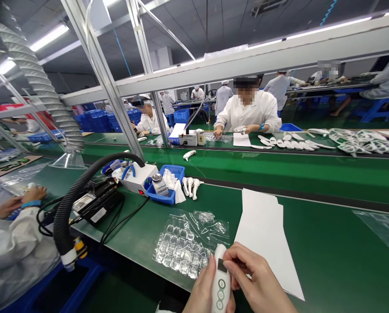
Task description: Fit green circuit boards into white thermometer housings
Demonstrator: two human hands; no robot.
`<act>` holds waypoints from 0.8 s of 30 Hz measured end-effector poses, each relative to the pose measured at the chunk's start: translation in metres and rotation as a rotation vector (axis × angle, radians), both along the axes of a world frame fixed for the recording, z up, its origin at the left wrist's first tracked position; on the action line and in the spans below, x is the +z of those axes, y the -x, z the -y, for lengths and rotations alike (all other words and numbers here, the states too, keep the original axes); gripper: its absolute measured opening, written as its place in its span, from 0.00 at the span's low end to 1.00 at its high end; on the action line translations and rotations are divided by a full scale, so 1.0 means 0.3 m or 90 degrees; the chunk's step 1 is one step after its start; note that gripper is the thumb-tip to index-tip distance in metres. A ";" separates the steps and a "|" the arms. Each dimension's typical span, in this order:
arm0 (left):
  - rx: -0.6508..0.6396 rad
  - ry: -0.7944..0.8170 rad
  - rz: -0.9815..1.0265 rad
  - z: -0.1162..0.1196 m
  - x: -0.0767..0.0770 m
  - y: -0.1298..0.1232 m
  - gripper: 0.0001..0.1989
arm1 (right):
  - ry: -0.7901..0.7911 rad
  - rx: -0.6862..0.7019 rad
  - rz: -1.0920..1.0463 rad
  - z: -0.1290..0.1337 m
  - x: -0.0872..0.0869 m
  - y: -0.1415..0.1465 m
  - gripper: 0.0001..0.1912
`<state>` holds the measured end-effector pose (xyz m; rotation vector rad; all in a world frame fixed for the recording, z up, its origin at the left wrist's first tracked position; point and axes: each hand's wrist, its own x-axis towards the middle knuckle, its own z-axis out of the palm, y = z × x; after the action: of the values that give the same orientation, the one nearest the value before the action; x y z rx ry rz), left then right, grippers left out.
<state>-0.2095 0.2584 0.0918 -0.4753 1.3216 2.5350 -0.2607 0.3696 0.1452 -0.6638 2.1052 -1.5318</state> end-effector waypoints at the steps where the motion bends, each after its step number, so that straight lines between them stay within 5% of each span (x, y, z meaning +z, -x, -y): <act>1: 0.000 -0.001 0.002 0.000 0.001 0.000 0.42 | 0.002 0.000 0.000 0.001 0.001 0.001 0.14; 12: -0.029 -0.012 -0.016 0.016 0.017 -0.013 0.42 | 0.010 0.009 -0.011 0.004 -0.002 -0.002 0.14; 19: 0.001 0.028 -0.041 0.004 -0.023 -0.013 0.43 | -0.016 0.008 -0.032 0.009 -0.008 -0.007 0.15; 24: 0.025 0.095 -0.039 0.011 -0.025 -0.029 0.46 | 0.039 -0.045 0.069 0.020 -0.032 -0.019 0.15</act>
<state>-0.2010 0.2552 0.0843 -0.4603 1.5461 2.5110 -0.2549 0.3635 0.1356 -0.5200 2.0273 -1.6379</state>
